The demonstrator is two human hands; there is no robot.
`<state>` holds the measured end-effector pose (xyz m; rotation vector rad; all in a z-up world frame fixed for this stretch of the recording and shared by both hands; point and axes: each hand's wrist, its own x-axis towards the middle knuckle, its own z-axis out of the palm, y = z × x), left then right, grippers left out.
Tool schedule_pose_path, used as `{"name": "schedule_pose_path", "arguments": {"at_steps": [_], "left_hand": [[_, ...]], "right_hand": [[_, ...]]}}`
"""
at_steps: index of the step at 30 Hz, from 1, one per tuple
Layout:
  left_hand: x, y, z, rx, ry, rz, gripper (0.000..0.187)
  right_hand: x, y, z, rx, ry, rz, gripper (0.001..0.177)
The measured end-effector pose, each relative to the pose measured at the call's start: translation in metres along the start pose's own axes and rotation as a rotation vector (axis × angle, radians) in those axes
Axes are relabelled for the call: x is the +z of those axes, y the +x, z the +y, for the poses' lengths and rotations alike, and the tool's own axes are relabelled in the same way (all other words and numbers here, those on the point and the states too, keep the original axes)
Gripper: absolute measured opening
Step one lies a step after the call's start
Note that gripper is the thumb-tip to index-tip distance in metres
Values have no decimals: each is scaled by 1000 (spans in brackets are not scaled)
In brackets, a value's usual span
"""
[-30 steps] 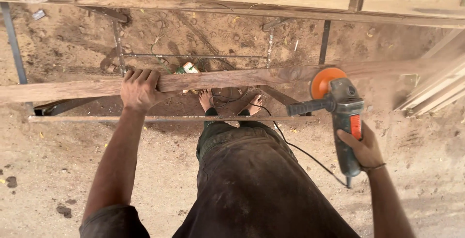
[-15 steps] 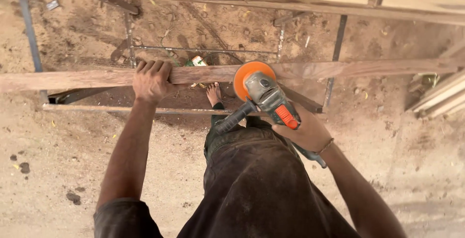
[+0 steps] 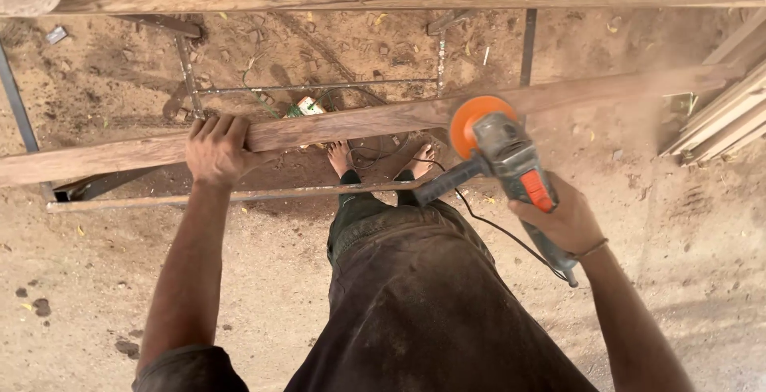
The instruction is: Sanding a wooden plank using an angle grinder.
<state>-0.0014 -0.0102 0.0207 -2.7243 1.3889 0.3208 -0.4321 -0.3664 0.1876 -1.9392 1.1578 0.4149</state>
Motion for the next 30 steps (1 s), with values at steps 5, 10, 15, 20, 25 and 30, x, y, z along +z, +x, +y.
{"name": "schedule_pose_path", "arguments": {"at_steps": [5, 10, 15, 20, 25, 30], "left_hand": [[8, -9, -4, 96, -55, 228, 79], [-22, -8, 10, 106, -97, 303, 71], [-22, -9, 13, 63, -54, 178, 66], [-27, -7, 15, 101, -4, 239, 61], [11, -9, -7, 115, -11, 203, 56], [-18, -5, 12, 67, -19, 175, 57]], "right_hand": [[-23, 2, 45, 0, 108, 77, 53], [-49, 3, 72, -23, 167, 128, 45], [-75, 4, 104, 68, 162, 194, 43], [-87, 0, 140, 125, 265, 265, 41], [-56, 9, 157, 186, 414, 301, 43], [-21, 4, 35, 194, 204, -2, 63]]}}
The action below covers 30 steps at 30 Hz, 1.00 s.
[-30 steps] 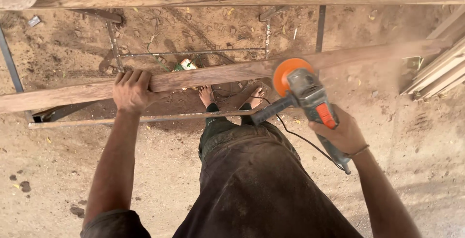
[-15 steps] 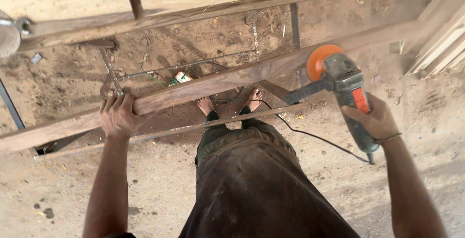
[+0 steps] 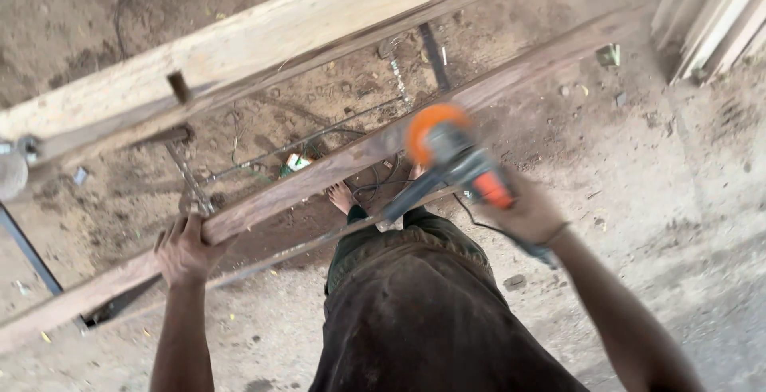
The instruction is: Sanding a wooden plank using an angle grinder.
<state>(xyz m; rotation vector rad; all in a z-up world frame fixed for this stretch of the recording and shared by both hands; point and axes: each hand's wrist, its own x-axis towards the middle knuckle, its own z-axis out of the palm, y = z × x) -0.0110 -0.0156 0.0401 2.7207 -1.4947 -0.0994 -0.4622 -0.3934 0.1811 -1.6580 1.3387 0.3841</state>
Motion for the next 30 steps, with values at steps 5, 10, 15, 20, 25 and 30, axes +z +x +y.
{"name": "schedule_pose_path", "arguments": {"at_steps": [5, 10, 15, 20, 25, 30], "left_hand": [[30, -9, -25, -20, 15, -71, 62], [38, -13, -30, -13, 72, -69, 63], [6, -5, -6, -4, 70, -10, 63], [6, -4, -6, -30, 55, -39, 60], [46, -19, -45, -46, 91, -126, 65], [36, -17, -33, -61, 96, -74, 62]], "right_hand": [[-2, 5, 17, -229, -15, 12, 73], [-41, 15, 53, -135, -2, 35, 69], [-88, 31, 85, 16, 5, 112, 53], [-133, 50, 141, 10, 154, 215, 49], [-191, 67, 161, 139, 313, 333, 51], [-217, 85, 176, 202, 305, 423, 51]]}}
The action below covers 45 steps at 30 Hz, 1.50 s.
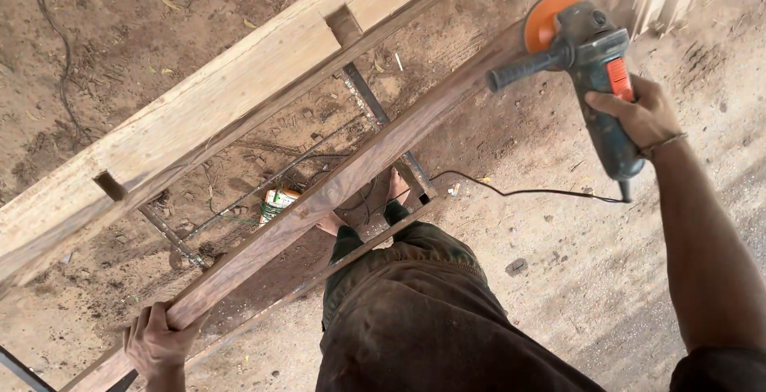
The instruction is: Sanding a wooden plank using an angle grinder.
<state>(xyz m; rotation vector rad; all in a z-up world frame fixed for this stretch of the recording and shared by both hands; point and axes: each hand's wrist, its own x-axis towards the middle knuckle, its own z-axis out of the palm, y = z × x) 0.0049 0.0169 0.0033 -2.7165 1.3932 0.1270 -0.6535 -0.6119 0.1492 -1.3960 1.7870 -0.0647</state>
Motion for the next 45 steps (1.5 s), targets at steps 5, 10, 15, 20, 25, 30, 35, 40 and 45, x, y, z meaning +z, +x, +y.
{"name": "schedule_pose_path", "arguments": {"at_steps": [5, 10, 15, 20, 25, 30, 35, 40, 45], "left_hand": [[-22, 4, 18, 17, -26, 71, 60], [-25, 5, 18, 17, -37, 25, 59], [-18, 0, 17, 15, -27, 70, 63], [-4, -1, 4, -11, -27, -25, 63], [19, -4, -16, 31, 22, -26, 64], [-2, -2, 1, -8, -30, -25, 61], [-5, -3, 6, -20, 4, 0, 67], [-7, -2, 6, -11, 2, 22, 65], [-6, -1, 4, 28, -53, 31, 61]], "right_hand": [[50, -37, -1, -157, -29, -131, 57], [95, -93, -36, -231, -90, -309, 64], [82, -76, -33, -186, -205, -370, 57], [24, -28, -10, -160, -147, -220, 53], [-10, 5, 9, 3, -98, 6, 56], [15, -14, 24, -87, 37, -75, 59], [87, -86, -2, -212, -126, -259, 66], [92, -88, 6, -425, -164, -303, 73], [35, -44, 29, -245, -119, -200, 58]]}}
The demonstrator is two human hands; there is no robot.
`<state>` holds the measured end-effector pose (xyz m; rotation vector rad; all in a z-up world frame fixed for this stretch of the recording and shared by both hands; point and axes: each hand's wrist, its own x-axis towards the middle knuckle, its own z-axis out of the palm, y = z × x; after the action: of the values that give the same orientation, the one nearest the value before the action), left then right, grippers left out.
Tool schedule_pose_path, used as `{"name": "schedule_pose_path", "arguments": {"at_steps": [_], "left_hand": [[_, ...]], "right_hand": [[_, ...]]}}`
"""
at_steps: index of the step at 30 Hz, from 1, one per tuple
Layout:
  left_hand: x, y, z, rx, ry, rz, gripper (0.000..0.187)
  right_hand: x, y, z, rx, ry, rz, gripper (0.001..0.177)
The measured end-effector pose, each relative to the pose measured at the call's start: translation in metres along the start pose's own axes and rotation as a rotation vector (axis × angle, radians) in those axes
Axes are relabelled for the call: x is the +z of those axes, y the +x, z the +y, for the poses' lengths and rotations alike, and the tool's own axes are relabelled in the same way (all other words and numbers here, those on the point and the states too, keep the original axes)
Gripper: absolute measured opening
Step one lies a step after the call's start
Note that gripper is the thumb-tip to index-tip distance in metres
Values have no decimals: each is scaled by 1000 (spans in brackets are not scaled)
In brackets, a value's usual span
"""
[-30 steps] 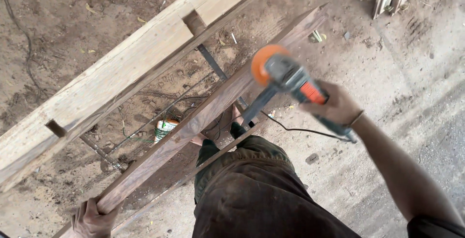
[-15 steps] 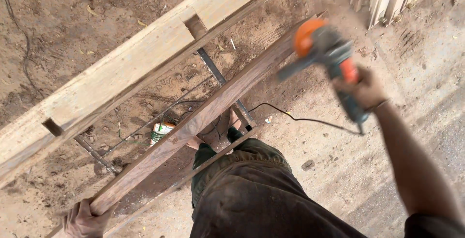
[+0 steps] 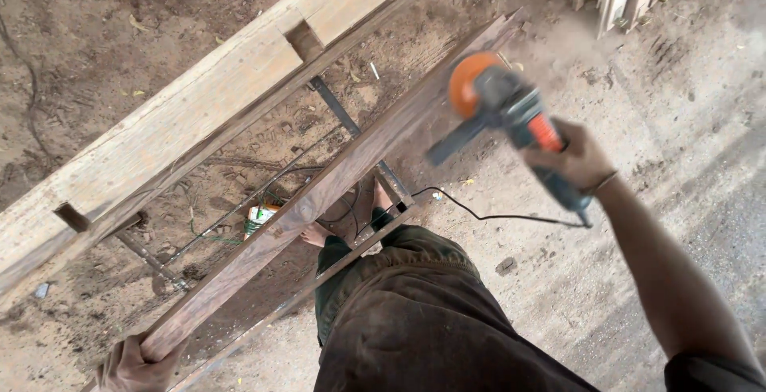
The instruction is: Sanding a wooden plank using an angle grinder.
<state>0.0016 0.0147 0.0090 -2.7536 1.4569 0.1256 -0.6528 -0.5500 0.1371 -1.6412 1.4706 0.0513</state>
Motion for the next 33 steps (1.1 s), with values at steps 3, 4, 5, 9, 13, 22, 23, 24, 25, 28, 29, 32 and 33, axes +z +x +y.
{"name": "schedule_pose_path", "arguments": {"at_steps": [3, 4, 5, 9, 13, 22, 23, 24, 25, 28, 29, 32, 33], "left_hand": [[-9, 5, 8, -29, 5, -20, 59], [-9, 5, 10, -33, 3, -17, 59], [-8, 6, 10, -27, -2, 2, 59], [17, -6, -13, -14, 4, -20, 61], [11, 2, -1, -39, 43, -14, 64], [-18, 4, 24, -8, -12, 56, 60], [-13, 4, 22, -91, -58, -69, 61], [-9, 2, 16, -175, -108, -195, 64], [-16, 9, 22, -199, -104, -192, 64], [-16, 8, 22, -195, -172, -286, 63], [-4, 4, 15, -113, -104, -266, 67], [20, -11, -14, -26, -33, -179, 68], [25, -17, -28, -2, -25, -120, 65]], "right_hand": [[-33, 17, 3, 119, 17, 78, 56], [-42, 24, 5, 114, 14, 78, 56], [-52, 30, 7, 192, 30, 137, 58], [-76, 48, 27, 235, 82, 248, 57], [-75, 37, 34, 138, 181, 304, 54], [37, -64, 20, -134, 805, 262, 45], [54, -73, 14, -148, 823, 266, 45], [73, -83, 8, -160, 841, 267, 44], [92, -91, -4, -169, 839, 244, 44], [150, -117, -40, -161, 870, 203, 44], [170, -126, -51, -194, 915, 189, 45], [224, -151, -69, -288, 986, 147, 42], [244, -161, -73, -337, 1021, 136, 38]]}}
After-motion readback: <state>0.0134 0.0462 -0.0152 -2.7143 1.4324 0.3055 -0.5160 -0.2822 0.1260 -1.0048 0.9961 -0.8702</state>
